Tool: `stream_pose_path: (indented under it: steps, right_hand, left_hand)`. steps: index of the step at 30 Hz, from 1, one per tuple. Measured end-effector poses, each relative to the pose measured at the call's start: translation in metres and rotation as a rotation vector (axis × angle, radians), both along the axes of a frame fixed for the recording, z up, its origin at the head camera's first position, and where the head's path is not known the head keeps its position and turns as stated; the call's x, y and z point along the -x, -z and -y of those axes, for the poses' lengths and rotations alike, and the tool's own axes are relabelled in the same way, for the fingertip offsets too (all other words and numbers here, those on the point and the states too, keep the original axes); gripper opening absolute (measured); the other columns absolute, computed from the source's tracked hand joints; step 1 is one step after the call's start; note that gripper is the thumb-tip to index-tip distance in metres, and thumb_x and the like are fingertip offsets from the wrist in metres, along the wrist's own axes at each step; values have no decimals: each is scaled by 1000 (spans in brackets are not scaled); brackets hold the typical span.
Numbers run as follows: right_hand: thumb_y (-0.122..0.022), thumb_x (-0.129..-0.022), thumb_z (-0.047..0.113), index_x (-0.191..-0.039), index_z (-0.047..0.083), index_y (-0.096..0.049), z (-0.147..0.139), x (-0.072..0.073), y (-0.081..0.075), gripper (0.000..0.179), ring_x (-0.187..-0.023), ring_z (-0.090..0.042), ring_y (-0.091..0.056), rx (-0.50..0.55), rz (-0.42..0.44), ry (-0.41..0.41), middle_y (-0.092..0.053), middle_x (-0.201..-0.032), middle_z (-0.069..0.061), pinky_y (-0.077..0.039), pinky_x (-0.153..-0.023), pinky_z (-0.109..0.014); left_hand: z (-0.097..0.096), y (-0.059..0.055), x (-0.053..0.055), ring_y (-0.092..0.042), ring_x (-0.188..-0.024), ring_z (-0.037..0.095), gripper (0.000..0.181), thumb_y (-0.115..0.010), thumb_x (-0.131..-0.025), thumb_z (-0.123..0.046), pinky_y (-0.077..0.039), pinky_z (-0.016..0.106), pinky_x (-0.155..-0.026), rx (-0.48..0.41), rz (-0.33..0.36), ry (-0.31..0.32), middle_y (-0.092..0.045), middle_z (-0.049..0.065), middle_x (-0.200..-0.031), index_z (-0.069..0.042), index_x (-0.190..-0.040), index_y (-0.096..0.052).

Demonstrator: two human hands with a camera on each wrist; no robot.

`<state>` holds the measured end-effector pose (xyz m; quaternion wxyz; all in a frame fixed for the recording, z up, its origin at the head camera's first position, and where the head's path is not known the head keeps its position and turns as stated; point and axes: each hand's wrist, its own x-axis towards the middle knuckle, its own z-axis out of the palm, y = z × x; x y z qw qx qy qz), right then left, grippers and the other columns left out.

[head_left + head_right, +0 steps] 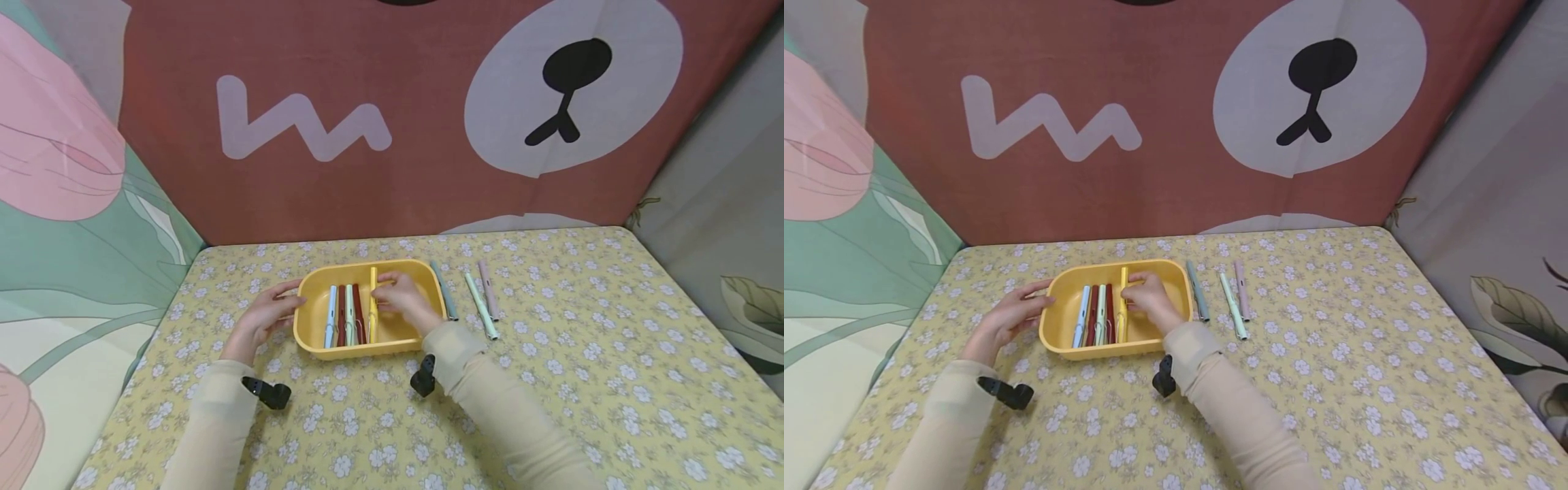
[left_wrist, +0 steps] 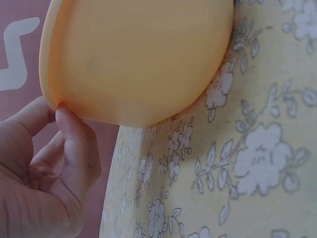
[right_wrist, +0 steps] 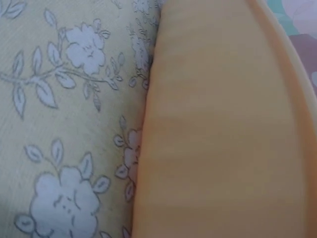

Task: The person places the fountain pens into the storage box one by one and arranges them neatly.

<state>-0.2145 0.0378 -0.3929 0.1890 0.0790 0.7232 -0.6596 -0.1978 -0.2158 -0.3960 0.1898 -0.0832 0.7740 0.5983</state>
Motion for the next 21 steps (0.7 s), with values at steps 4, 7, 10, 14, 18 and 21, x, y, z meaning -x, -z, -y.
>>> stream_pose_path:
  steps: [4, 7, 10, 14, 18, 21]
  right_hand:
    - [-56, -87, -3, -126, -3, -50, 3, 0, 4, 40, -72, -14, -57, -2, 4, -1, -55, -93, -7, -57, -84, -36]
    - [-56, -87, -3, -126, -4, -50, 4, 0, 7, 40, -72, -14, -57, -6, 7, 0, -55, -92, -6, -57, -84, -36]
    - [-57, -87, -2, -125, -4, -51, 6, 0, 9, 39, -72, -14, -56, -11, 13, -3, -55, -93, -7, -57, -85, -37]
    - [-57, -87, -1, -125, -4, -52, 7, -1, 11, 38, -73, -14, -56, -25, 15, -13, -57, -98, -9, -56, -87, -37]
    - [-57, -88, 0, -126, -4, -52, 8, 0, 13, 39, -79, -16, -59, -36, 15, -22, -59, -110, -16, -55, -90, -38]
    - [-57, -89, 0, -127, -4, -51, 9, 1, 13, 39, -82, -17, -59, -41, 20, -34, -58, -114, -17, -54, -93, -39]
  left_hand:
    - [0, 0, -1, -66, -77, 1, 61, -58, -95, -19, -53, 17, -60, -5, 2, -4, -64, -2, -108, -15, -150, -32]
    - [0, 0, -1, -66, -77, 1, 61, -58, -94, -19, -53, 17, -60, -9, 0, -6, -64, -4, -105, -15, -150, -33]
    - [0, 0, -1, -67, -77, 0, 62, -58, -94, -20, -53, 17, -59, -14, -2, -5, -65, -4, -105, -14, -150, -32]
    - [0, -1, -1, -67, -77, 1, 62, -59, -94, -20, -53, 17, -59, -14, -1, -4, -64, -4, -105, -14, -150, -32]
    - [0, -1, -1, -67, -77, 1, 62, -59, -94, -20, -53, 17, -59, -14, -1, -4, -64, -5, -104, -15, -150, -32]
    - [-1, -1, -1, -67, -78, 1, 62, -59, -94, -21, -53, 17, -60, -12, 1, -6, -64, -5, -104, -15, -150, -32]
